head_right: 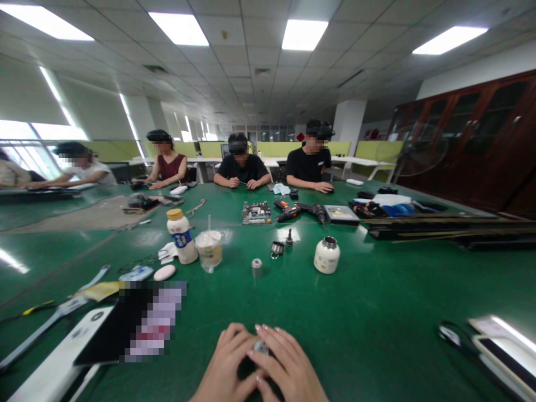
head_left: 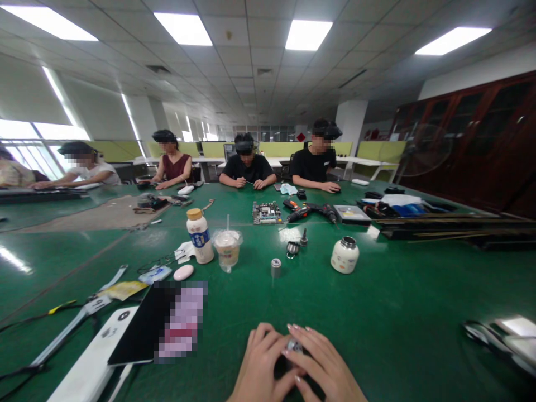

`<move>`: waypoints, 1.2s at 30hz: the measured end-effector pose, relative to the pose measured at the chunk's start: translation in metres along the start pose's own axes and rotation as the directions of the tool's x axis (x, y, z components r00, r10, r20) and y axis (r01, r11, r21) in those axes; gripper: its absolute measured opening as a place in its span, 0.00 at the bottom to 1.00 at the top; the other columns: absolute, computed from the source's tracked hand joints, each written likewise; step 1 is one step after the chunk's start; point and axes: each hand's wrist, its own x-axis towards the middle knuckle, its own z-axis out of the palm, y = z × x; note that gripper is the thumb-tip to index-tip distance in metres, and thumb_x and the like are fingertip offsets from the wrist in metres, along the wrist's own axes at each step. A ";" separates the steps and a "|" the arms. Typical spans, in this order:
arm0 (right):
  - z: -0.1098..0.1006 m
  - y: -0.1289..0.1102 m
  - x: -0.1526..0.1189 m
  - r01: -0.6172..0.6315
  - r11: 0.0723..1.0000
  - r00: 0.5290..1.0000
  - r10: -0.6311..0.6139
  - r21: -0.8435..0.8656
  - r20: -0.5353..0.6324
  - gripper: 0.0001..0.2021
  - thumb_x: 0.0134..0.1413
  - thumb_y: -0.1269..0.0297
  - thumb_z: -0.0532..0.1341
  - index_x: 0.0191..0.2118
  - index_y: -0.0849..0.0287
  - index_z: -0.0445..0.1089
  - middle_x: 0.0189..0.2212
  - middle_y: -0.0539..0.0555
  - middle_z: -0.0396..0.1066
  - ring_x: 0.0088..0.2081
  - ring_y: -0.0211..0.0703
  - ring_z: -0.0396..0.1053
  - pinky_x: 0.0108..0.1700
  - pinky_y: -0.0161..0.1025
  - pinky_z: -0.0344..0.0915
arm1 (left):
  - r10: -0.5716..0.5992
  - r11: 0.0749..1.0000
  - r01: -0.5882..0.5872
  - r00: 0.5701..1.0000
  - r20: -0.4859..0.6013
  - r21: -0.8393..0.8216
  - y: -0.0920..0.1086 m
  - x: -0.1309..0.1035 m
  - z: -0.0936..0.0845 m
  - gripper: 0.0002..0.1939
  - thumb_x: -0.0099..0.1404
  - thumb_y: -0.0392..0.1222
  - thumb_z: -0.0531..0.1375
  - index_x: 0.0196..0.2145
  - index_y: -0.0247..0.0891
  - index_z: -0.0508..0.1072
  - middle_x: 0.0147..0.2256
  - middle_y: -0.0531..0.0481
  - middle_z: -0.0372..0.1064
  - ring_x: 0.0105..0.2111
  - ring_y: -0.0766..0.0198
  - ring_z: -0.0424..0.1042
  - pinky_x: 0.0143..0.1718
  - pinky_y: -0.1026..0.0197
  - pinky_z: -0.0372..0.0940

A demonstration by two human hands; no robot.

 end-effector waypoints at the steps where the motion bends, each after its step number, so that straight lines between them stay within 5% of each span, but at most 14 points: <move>1: 0.000 0.000 0.000 -0.006 1.000 1.000 0.006 0.001 -0.003 0.22 0.56 0.72 0.58 0.57 0.59 0.67 0.58 0.59 0.69 0.59 0.47 0.66 0.59 0.44 0.66 | 0.002 1.000 -0.002 1.000 0.000 -0.003 0.000 0.000 0.000 0.17 0.63 0.41 0.65 0.49 0.38 0.73 0.42 0.43 0.74 0.44 0.49 0.66 0.43 0.46 0.64; 18: 0.009 -0.004 0.002 -0.023 0.995 0.993 0.012 0.096 0.116 0.31 0.57 0.76 0.54 0.66 0.66 0.52 0.65 0.61 0.58 0.65 0.47 0.56 0.64 0.45 0.59 | -0.023 1.000 0.023 0.999 -0.041 -0.012 0.001 0.000 0.003 0.15 0.59 0.36 0.66 0.44 0.34 0.75 0.42 0.41 0.73 0.45 0.48 0.65 0.46 0.44 0.64; 22: 0.009 -0.007 0.001 -0.188 0.977 0.981 0.191 0.105 -0.024 0.25 0.59 0.73 0.54 0.63 0.63 0.58 0.62 0.61 0.63 0.62 0.49 0.62 0.61 0.46 0.64 | -0.028 1.000 0.029 0.999 -0.014 0.011 0.004 0.002 -0.001 0.14 0.61 0.37 0.65 0.46 0.37 0.75 0.40 0.44 0.74 0.44 0.48 0.65 0.44 0.45 0.64; 27: 0.010 0.001 -0.005 -0.412 0.899 0.897 0.429 0.151 -0.106 0.10 0.60 0.65 0.61 0.46 0.53 0.73 0.51 0.58 0.74 0.52 0.53 0.72 0.56 0.55 0.68 | -0.011 1.000 0.012 0.998 -0.056 0.025 0.007 0.002 -0.003 0.14 0.62 0.41 0.66 0.46 0.41 0.75 0.38 0.47 0.75 0.42 0.51 0.67 0.42 0.50 0.65; 36: 0.010 0.002 0.009 -0.377 0.873 0.893 0.431 0.309 -0.131 0.08 0.61 0.65 0.60 0.41 0.51 0.77 0.41 0.56 0.80 0.43 0.49 0.78 0.50 0.48 0.74 | 0.051 0.995 -0.045 0.996 -0.066 0.091 -0.006 0.002 0.004 0.17 0.60 0.43 0.67 0.47 0.41 0.75 0.38 0.47 0.76 0.41 0.52 0.68 0.40 0.52 0.66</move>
